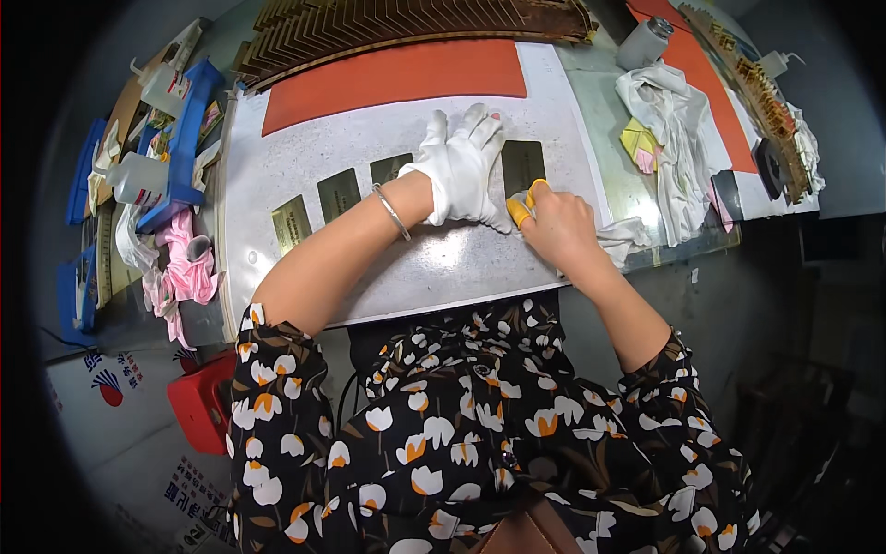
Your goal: The person cleans several rectangular metal plates on a workbench. They apply liquid from a bottle onto a cloth and wipe each plate individually, then stack the cleaned plates on a pile to the side. The process is repeated for multiple plates throughout the clip.
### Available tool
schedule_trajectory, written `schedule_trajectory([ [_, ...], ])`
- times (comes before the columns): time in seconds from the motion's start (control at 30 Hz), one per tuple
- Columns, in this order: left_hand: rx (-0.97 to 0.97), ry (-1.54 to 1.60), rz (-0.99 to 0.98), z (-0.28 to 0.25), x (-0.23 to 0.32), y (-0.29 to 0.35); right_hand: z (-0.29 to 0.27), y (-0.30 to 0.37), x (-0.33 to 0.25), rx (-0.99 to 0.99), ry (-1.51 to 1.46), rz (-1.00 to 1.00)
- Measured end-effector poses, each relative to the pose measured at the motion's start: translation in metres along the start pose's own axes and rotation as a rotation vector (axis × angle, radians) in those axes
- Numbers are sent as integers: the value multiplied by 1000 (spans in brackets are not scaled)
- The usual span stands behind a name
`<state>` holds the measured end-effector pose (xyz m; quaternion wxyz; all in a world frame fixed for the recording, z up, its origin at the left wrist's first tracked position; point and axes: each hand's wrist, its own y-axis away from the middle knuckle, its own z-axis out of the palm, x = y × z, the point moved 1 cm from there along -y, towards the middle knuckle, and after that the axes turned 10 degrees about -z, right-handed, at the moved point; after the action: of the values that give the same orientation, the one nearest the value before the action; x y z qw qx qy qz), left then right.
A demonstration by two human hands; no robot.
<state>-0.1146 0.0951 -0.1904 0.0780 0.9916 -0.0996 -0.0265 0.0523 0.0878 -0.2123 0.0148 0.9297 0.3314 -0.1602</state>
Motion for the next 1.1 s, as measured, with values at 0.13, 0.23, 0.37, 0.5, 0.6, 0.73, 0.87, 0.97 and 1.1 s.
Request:
schedule_trajectory([
  [0.13,-5,25,15,0,0,0,0,7,-2,-11,-9,1],
  [0.23,-4,21,16,4,-2,-2,-2,11,-5,-2,-14,5],
  [0.37,203,168,30,15,-16,6,-3,17,-7,-39,-33,-12],
  [0.5,244,199,-154,2,-36,40,-25,22,-14,-100,-62,-20],
  [0.6,234,152,-223,7,-49,67,-32,3,-30,-18,-92,-79],
  [0.73,388,137,-217,27,-44,72,-23,-48,-43,32,-67,-101],
  [0.87,356,127,-313,23,-40,65,-8,-87,-51,-40,-46,-66],
  [0.97,346,159,-309,22,-44,65,2,-103,-54,-58,-27,-89],
  [1.1,377,217,-323,28,-47,60,13,-113,-53,-46,-18,-101],
])
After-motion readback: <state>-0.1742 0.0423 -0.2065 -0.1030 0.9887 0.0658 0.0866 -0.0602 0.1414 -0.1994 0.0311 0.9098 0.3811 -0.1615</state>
